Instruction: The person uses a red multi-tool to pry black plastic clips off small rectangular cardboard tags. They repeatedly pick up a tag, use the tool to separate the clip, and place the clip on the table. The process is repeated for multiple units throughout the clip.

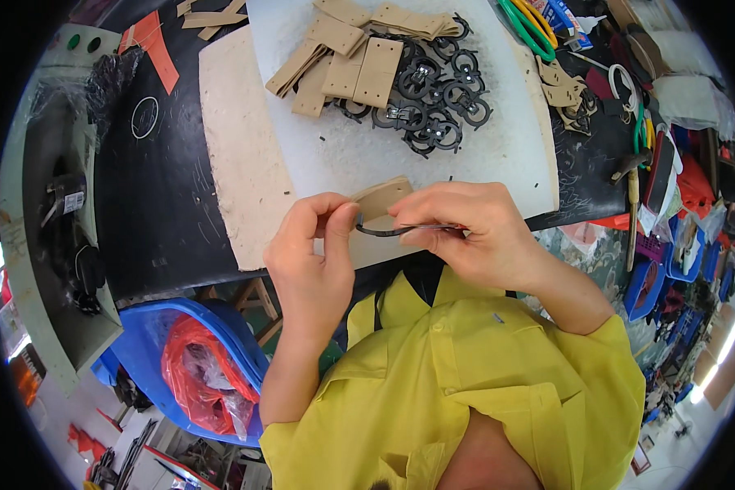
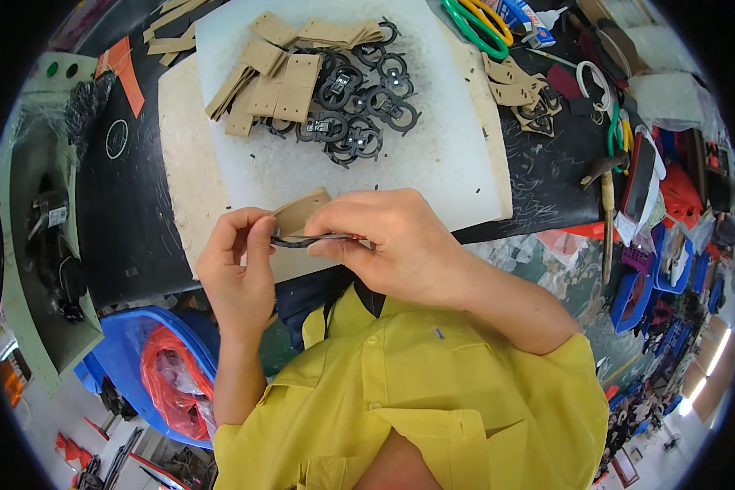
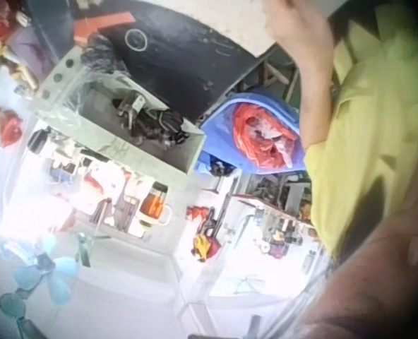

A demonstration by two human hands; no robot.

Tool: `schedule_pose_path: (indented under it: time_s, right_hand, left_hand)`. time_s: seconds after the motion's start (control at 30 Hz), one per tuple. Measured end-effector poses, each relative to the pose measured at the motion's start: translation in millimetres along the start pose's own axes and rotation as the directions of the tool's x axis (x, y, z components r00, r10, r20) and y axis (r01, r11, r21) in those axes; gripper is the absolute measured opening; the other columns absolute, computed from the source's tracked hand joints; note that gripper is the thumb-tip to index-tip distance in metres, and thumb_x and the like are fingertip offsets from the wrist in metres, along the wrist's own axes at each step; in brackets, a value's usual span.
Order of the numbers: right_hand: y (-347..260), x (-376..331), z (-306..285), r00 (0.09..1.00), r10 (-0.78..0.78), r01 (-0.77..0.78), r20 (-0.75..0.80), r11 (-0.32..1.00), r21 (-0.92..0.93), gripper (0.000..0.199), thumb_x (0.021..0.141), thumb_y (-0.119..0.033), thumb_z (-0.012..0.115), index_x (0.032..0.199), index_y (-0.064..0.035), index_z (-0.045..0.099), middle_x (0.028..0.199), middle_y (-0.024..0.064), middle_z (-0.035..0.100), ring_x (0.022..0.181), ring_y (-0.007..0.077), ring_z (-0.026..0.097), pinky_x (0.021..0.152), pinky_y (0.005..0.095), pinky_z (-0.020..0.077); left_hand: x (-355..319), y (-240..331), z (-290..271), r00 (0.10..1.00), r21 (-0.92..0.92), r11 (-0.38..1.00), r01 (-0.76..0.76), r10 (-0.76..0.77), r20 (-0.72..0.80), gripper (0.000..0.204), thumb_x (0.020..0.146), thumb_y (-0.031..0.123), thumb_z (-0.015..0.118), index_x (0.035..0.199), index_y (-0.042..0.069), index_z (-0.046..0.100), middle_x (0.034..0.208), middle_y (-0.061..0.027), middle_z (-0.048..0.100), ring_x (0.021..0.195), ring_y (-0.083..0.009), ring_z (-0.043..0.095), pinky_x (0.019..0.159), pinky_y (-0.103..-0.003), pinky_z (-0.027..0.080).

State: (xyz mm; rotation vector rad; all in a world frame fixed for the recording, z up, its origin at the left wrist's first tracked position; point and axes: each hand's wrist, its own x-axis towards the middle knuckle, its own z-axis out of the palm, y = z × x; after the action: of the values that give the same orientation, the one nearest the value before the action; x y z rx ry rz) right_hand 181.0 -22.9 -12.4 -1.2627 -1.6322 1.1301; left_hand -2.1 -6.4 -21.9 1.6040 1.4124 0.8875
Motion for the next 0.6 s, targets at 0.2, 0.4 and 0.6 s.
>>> schedule_pose_path:
  time_s: [0.2, 0.4, 0.6]
  right_hand:
    - [-6, 2, -2, 0.999, 0.027, -0.029, 0.038, 0.999, 0.043, 0.015, 0.074, -0.005, 0.068, 0.087, -0.0023, 0.063, 0.075, 0.0094, 0.061, 0.062, 0.0225, 0.057, 0.053, 0.0289, 0.0444]
    - [-15, 4, -13, 0.958, 0.252, -0.27, 0.138, 0.953, 0.139, 0.013, 0.076, -0.004, 0.068, 0.088, -0.0018, 0.063, 0.07, 0.0045, 0.058, 0.058, 0.0086, 0.047, 0.052, 0.0232, 0.0391]
    - [-10, 3, -8, 0.934, 0.355, -0.317, -0.041, 0.876, 0.363, 0.014, 0.077, -0.006, 0.069, 0.089, -0.0031, 0.063, 0.069, -0.004, 0.052, 0.059, 0.0013, 0.04, 0.052, 0.0186, 0.0344]
  left_hand:
    - [3, 7, -13, 0.954, -0.504, 0.811, 0.298, -0.232, 0.191, 0.015, 0.089, 0.009, 0.057, 0.092, -0.005, 0.06, 0.08, -0.0047, 0.06, 0.069, -0.0091, 0.055, 0.064, -0.021, 0.045]
    - [0, 9, -13, 0.954, -0.54, 0.79, 0.291, -0.197, 0.225, 0.015, 0.088, 0.008, 0.058, 0.094, -0.005, 0.06, 0.081, -0.0049, 0.06, 0.072, -0.0091, 0.055, 0.067, -0.021, 0.045]
    - [0, 9, -7, 0.961, -0.582, 0.782, 0.224, -0.078, 0.265, 0.012, 0.085, 0.003, 0.06, 0.094, -0.005, 0.061, 0.092, -0.008, 0.061, 0.084, -0.0113, 0.057, 0.076, -0.023, 0.045]
